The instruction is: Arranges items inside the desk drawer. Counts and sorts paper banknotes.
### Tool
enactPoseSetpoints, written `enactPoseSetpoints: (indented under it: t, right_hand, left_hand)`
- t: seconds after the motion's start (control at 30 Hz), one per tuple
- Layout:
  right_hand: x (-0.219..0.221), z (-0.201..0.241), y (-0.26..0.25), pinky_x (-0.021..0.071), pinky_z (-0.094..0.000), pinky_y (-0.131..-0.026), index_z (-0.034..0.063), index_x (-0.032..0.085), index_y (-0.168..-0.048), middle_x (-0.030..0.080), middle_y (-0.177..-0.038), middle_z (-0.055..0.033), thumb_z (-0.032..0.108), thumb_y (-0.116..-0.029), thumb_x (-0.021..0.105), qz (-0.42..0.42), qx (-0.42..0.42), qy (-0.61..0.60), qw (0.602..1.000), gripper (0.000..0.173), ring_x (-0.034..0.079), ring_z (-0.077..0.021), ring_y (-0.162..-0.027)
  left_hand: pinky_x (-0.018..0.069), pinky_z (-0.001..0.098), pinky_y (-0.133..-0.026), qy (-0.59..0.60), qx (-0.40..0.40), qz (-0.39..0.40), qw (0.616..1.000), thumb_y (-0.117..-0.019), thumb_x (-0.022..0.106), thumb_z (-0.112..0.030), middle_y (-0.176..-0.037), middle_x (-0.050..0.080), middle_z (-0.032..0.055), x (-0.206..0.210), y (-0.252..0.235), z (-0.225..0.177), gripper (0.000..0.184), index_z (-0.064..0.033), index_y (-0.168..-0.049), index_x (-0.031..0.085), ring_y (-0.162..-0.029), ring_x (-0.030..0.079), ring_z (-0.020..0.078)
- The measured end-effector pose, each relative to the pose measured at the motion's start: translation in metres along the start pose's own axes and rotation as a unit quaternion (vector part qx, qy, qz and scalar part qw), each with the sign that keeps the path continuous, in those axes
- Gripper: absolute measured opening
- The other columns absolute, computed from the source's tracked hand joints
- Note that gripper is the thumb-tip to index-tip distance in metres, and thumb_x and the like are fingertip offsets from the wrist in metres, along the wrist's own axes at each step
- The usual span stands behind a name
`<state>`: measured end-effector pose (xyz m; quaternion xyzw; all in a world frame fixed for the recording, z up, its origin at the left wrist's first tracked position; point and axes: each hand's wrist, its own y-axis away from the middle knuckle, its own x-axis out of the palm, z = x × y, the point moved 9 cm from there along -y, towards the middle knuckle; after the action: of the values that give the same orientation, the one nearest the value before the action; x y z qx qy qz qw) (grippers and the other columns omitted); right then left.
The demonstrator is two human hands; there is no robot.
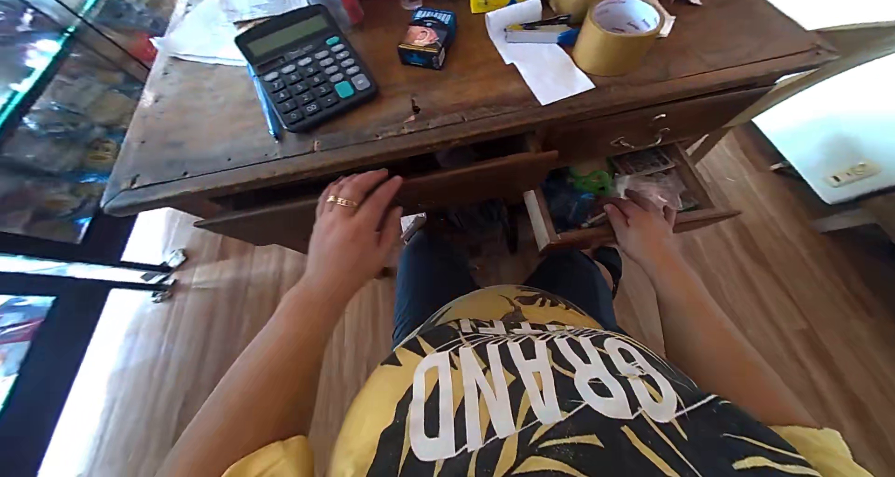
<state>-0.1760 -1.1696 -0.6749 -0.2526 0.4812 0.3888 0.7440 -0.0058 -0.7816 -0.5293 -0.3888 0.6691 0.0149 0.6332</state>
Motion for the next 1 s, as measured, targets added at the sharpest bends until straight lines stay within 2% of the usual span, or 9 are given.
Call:
enactPoseSetpoints:
  t: [0.1,0.17,0.27,0.4,0.5,0.6,0.7,0.83,1.0]
  right_hand:
    - [-0.012,-0.009,0.044,0.0326,-0.0583,-0.120,-0.0041,0.064,-0.133,0.039,-0.154,-0.0355,0.026,-0.1048,0.052,-0.218,-0.039,-0.149,0.964,0.043,0.038,-0.0504,-0.144]
    - [-0.002,-0.018,0.066,0.0305,-0.0427,-0.123,-0.0144,0.035,-0.151,0.026,-0.161,-0.0345,0.017,-0.1017,0.051,-0.218,0.045,-0.305,0.926,0.061,0.029,-0.0383,-0.152]
    - [0.023,-0.018,0.069,0.0433,-0.0358,-0.113,-0.0003,0.010,-0.162,0.026,-0.163,-0.0233,0.010,-0.0961,0.051,-0.160,0.147,-0.498,0.839,0.078,0.039,-0.0233,-0.145]
    - [0.019,-0.005,0.047,0.0461,-0.0501,-0.108,0.0108,0.008,-0.165,0.017,-0.166,-0.0236,0.003,-0.0911,0.048,-0.155,0.216,-0.591,0.762,0.085,0.035,-0.0346,-0.146]
    - [0.013,-0.006,0.028,0.0522,-0.0538,-0.095,0.0236,0.001,-0.165,0.034,-0.158,-0.0195,0.000,-0.0928,0.045,-0.180,0.213,-0.624,0.730,0.087,0.049,-0.0332,-0.134]
    - [0.009,-0.006,-0.004,0.0541,-0.0552,-0.092,0.0307,0.003,-0.164,0.037,-0.155,-0.0177,-0.001,-0.0943,0.040,-0.169,0.169,-0.641,0.729,0.085,0.053,-0.0345,-0.130]
    - [0.011,-0.005,-0.035,0.0571,-0.0534,-0.089,0.0294,0.001,-0.164,0.032,-0.158,-0.0191,-0.006,-0.0985,0.034,-0.160,0.146,-0.657,0.722,0.081,0.055,-0.0353,-0.127]
    - [0.015,-0.013,-0.066,0.0584,-0.0462,-0.083,0.0261,0.007,-0.163,0.042,-0.149,-0.0175,-0.008,-0.0970,0.033,-0.149,0.151,-0.650,0.730,0.079,0.063,-0.0298,-0.112]
    - [0.022,-0.010,-0.072,0.0536,-0.0448,-0.099,0.0233,0.004,-0.164,0.034,-0.159,-0.0138,-0.005,-0.0979,0.040,-0.117,0.165,-0.645,0.737,0.080,0.053,-0.0268,-0.131]
  left_hand:
    - [0.0415,0.0627,-0.107,-0.022,-0.054,0.027,0.998,-0.1025,0.055,-0.025,-0.128,0.064,0.0258,-0.010,0.012,0.032,0.041,0.0009,-0.134,0.063,-0.122,0.060,0.0443]
    - [0.0446,0.0623,-0.103,-0.003,-0.065,-0.004,0.998,-0.1000,0.061,-0.025,-0.118,0.067,0.0257,-0.014,0.009,0.035,0.037,0.0015,-0.126,0.068,-0.115,0.063,0.0444]
    - [0.0479,0.0609,-0.094,0.009,-0.063,-0.049,0.997,-0.0956,0.069,-0.024,-0.106,0.067,0.0254,-0.009,-0.002,0.028,0.031,0.0027,-0.112,0.073,-0.104,0.064,0.0445]
    - [0.0467,0.0629,-0.092,0.005,-0.079,-0.054,0.995,-0.0918,0.075,-0.023,-0.103,0.066,0.0262,-0.002,-0.012,0.025,0.028,0.0027,-0.103,0.074,-0.103,0.063,0.0471]
    - [0.0463,0.0640,-0.092,0.019,-0.093,-0.036,0.995,-0.0907,0.077,-0.019,-0.101,0.066,0.0269,-0.004,-0.012,0.024,0.025,0.0035,-0.101,0.073,-0.102,0.062,0.0476]
    - [0.0470,0.0653,-0.091,0.030,-0.089,-0.029,0.995,-0.0889,0.078,-0.016,-0.098,0.067,0.0264,-0.011,-0.004,0.015,0.022,0.0038,-0.098,0.074,-0.101,0.063,0.0482]
    - [0.0493,0.0640,-0.088,0.031,-0.075,-0.031,0.996,-0.0864,0.080,-0.017,-0.094,0.068,0.0243,-0.023,0.019,-0.003,0.022,0.0029,-0.096,0.075,-0.098,0.065,0.0467]
    - [0.0536,0.0575,-0.082,0.022,-0.065,-0.019,0.997,-0.0861,0.076,-0.027,-0.087,0.068,0.0172,-0.032,0.056,-0.033,0.026,-0.0018,-0.092,0.076,-0.090,0.067,0.0388]
    - [0.0571,0.0486,-0.070,0.034,-0.051,0.007,0.998,-0.0880,0.071,-0.031,-0.083,0.071,0.0141,-0.023,0.101,-0.076,0.026,-0.0064,-0.088,0.078,-0.078,0.070,0.0333]
